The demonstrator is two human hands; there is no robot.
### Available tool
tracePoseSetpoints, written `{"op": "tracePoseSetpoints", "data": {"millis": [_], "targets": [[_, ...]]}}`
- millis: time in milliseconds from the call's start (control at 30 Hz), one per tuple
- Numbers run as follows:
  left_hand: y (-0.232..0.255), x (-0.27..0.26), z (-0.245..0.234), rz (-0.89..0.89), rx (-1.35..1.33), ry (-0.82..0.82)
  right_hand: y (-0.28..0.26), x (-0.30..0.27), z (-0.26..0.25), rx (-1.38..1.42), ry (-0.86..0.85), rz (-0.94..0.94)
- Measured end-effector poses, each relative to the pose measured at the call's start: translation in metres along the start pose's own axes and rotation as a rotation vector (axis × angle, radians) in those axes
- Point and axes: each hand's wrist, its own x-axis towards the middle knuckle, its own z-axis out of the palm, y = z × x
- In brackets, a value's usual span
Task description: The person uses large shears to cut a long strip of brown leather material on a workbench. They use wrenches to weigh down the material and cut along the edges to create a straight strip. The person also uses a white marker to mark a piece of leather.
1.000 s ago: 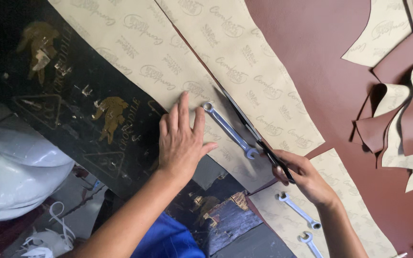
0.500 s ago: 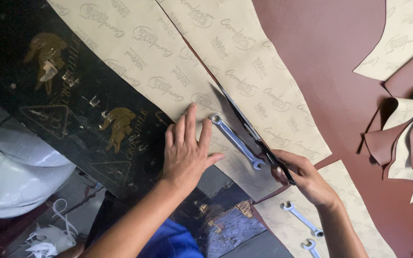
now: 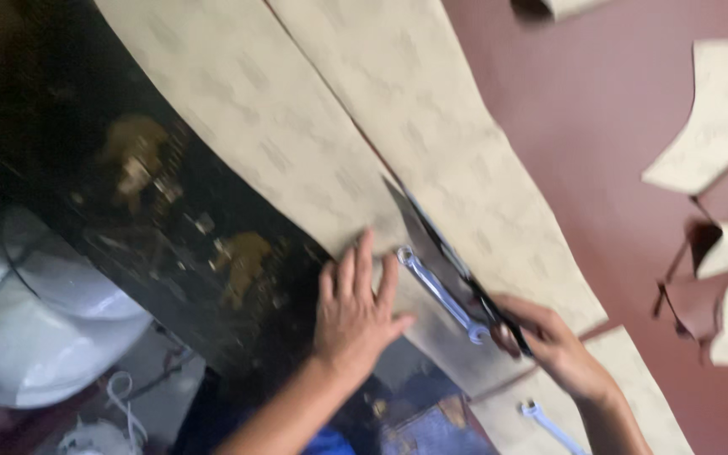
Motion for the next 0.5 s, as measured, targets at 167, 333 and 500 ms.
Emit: {"op": "tracePoseSetpoints", "data": {"millis": [167,333,500], "targets": [[0.000,-0.001,-0.005,0.006,-0.050,-0.026,0.002,0.001,-0.003,0.013,0.028,0.125],[-0.002,-0.002,-0.005,0.014,-0.020,-0.011,0.001,0.012,0.000,0.162,0.013,0.102],[-0.002,0.001,-0.011,0.025,-0.040,-0.056,-0.010,0.019,0.001,0.137,0.011,0.073]]}}
